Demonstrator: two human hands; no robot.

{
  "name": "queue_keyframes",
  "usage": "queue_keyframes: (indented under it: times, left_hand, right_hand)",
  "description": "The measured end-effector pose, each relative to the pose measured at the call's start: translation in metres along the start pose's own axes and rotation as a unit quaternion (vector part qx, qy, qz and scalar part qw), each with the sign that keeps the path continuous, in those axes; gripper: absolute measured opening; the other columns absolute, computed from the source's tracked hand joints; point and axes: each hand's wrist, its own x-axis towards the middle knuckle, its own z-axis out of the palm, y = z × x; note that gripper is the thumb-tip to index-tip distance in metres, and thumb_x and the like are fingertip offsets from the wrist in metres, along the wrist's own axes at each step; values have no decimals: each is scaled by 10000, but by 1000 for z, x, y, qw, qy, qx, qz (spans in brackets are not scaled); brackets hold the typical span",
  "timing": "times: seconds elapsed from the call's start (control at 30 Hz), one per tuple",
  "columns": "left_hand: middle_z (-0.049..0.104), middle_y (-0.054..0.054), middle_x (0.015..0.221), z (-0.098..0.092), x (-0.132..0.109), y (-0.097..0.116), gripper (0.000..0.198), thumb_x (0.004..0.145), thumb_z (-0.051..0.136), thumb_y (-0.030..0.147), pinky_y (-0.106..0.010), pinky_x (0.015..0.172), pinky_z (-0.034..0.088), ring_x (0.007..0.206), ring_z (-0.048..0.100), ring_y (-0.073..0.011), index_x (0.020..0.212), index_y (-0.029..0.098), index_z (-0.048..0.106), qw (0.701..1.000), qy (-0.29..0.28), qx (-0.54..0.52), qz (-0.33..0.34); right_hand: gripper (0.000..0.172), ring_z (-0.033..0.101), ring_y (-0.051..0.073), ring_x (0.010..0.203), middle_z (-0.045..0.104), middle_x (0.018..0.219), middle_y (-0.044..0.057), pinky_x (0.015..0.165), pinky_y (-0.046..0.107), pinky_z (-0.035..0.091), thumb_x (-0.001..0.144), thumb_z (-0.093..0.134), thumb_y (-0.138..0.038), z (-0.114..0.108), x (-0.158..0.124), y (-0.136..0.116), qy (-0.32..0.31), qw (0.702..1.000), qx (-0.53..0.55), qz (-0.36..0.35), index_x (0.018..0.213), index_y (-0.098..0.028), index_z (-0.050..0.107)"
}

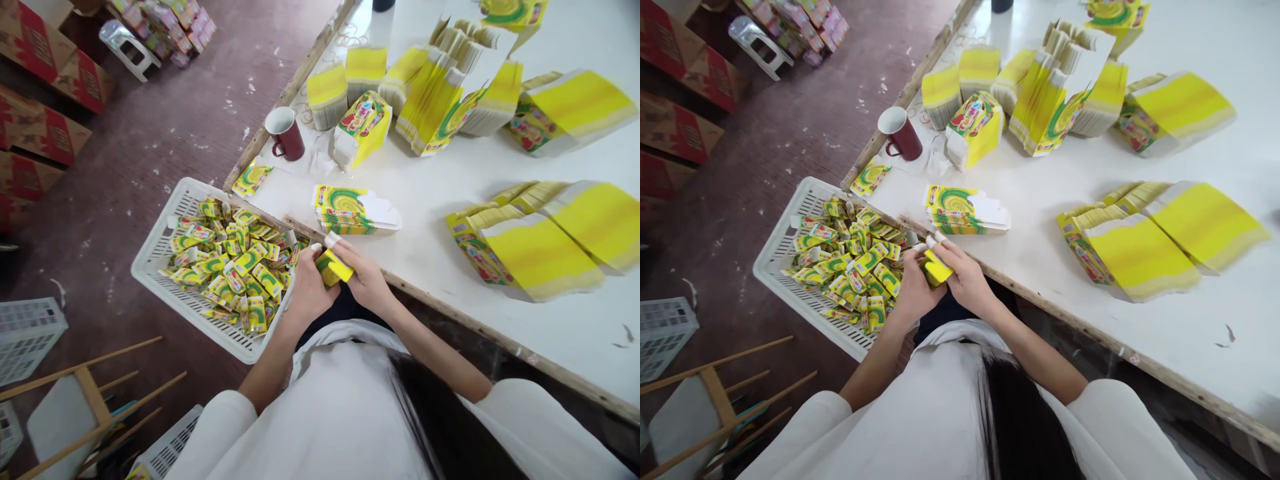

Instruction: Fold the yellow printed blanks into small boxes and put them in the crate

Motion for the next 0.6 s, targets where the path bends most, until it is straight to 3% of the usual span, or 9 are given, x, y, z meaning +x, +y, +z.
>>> queue_keyframes:
  times: [0.07,0.2,0.3,0.4,0.5,0.6]
  left_hand:
    - [613,-160,1229,-5,-1,-1,634,716,711,209,-516,1006,509,1186,619,-333,1294,184,450,998,3,59,12]
    - [703,-133,1169,-24,0,0,578,729,776,339,-465,948,562,1095,693,-317,1244,201,552,995,-35,95,9]
    - [729,-106,1214,-35,1,4,660,719,800,357,-422,948,575,1101,716,-296,1314,225,545,992,-81,96,-6]
    - [744,-103,1206,-34,3,10,688,703,812,345,-411,926,585,1073,734,-298,1327,214,553,987,-115,115,5]
    - [741,-133,1206,-28,4,13,610,747,782,370,-438,953,571,1095,723,-317,1292,184,582,985,-74,151,40]
    - [748,-135,1160,-26,1,7,575,725,798,351,-486,1000,537,1091,716,-331,1239,178,607,987,-8,154,56]
  right_hand:
    - [584,438,261,1484,447,1596,132,1187,463,420,956,437,-125,-3,0,4,-4,999,-32,-3,1523,-259,474]
    - [586,504,333,1424,316,1652,179,1077,485,512,923,558,-143,-15,2,12,-121,988,-90,-15,1496,-252,494]
    - [432,600,315,1311,417,1572,180,1025,467,538,924,567,-129,-33,5,15,-184,978,-93,-28,1337,-245,624]
    - [287,637,284,1210,568,1368,157,1018,455,538,928,598,-178,-46,8,11,-219,973,-63,-37,1204,-224,659]
    - [325,583,313,1256,557,1295,168,1054,514,511,893,624,-194,-37,8,7,-175,983,-52,-20,1215,-200,584]
    - [577,435,358,1416,446,1441,211,1147,598,409,875,649,-237,-15,6,6,-85,995,-41,-16,1398,-202,408]
